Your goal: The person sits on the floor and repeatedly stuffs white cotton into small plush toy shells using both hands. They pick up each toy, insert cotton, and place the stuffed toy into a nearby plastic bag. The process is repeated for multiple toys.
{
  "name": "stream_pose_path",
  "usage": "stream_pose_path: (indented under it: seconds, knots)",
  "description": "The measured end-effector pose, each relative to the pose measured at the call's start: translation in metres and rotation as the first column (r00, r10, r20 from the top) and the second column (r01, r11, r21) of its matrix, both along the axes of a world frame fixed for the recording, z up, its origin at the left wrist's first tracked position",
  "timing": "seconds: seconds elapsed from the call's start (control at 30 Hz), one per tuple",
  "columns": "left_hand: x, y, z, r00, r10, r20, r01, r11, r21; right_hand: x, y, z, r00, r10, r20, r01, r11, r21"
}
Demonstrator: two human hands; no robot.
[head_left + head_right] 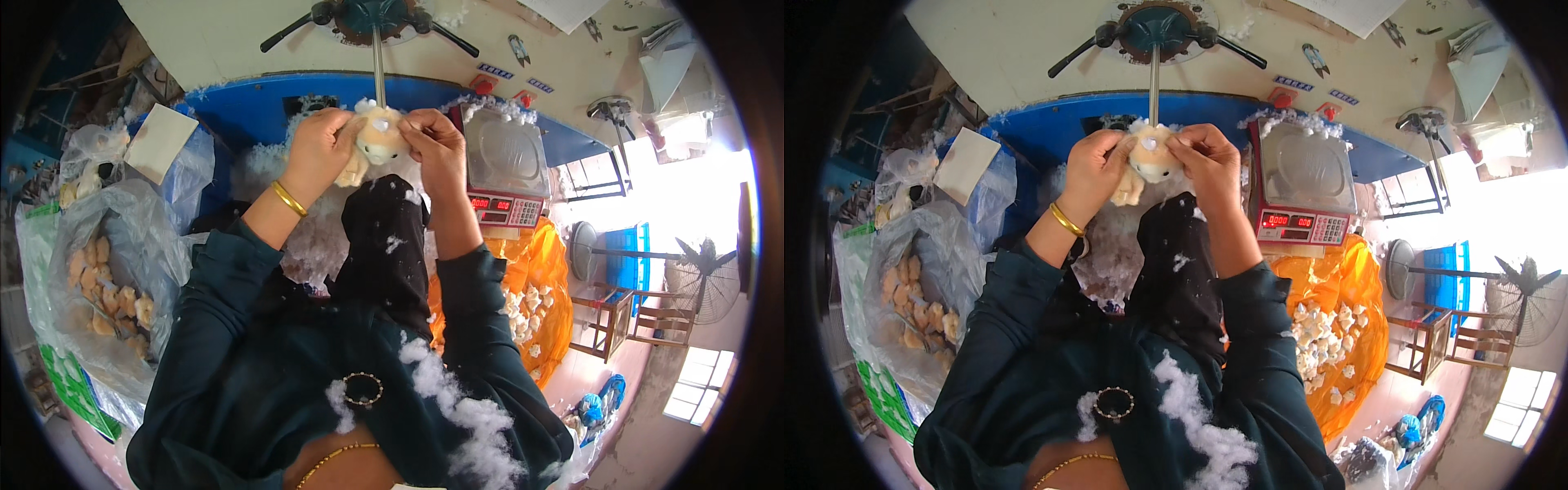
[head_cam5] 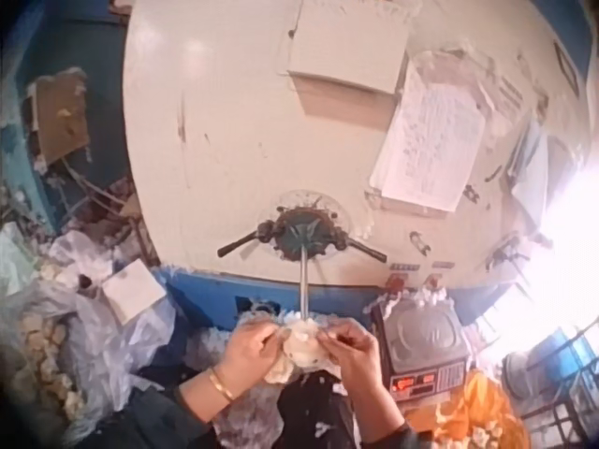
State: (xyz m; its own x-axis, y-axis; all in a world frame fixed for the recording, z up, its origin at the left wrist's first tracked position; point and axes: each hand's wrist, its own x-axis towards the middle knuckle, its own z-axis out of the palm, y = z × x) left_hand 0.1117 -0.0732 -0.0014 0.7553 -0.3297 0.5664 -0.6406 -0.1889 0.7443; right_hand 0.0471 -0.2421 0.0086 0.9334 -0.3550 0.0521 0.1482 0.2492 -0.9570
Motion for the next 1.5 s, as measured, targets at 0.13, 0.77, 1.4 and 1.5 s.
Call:
stream_pose_path:
  seconds: [0.13,0.77,1.4,1.5]
  knots:
    - [-0.001,0.017,-0.014,0.763,-0.314,-0.565,0.129,0.931,-0.343,-0.057,-0.061,0.000,0.980,0.026,-0.197,-0.155,0.720,-0.676]
    - [-0.055,0.019,-0.001,0.728,-0.460,-0.508,0.138,0.824,-0.549,-0.043,0.015,0.000,0.970,0.237,-0.045,-0.235,0.886,-0.400]
    - [0.012,-0.010,0.013,0.936,-0.053,-0.347,0.052,0.999,-0.014,0.030,0.027,0.000,0.985,-0.171,0.038,0.175,0.950,-0.258]
    - [0.019,-0.016,0.007,0.950,-0.081,-0.301,0.056,0.994,-0.090,0.033,0.022,-0.002,0.984,-0.175,-0.046,0.160,0.960,-0.228]
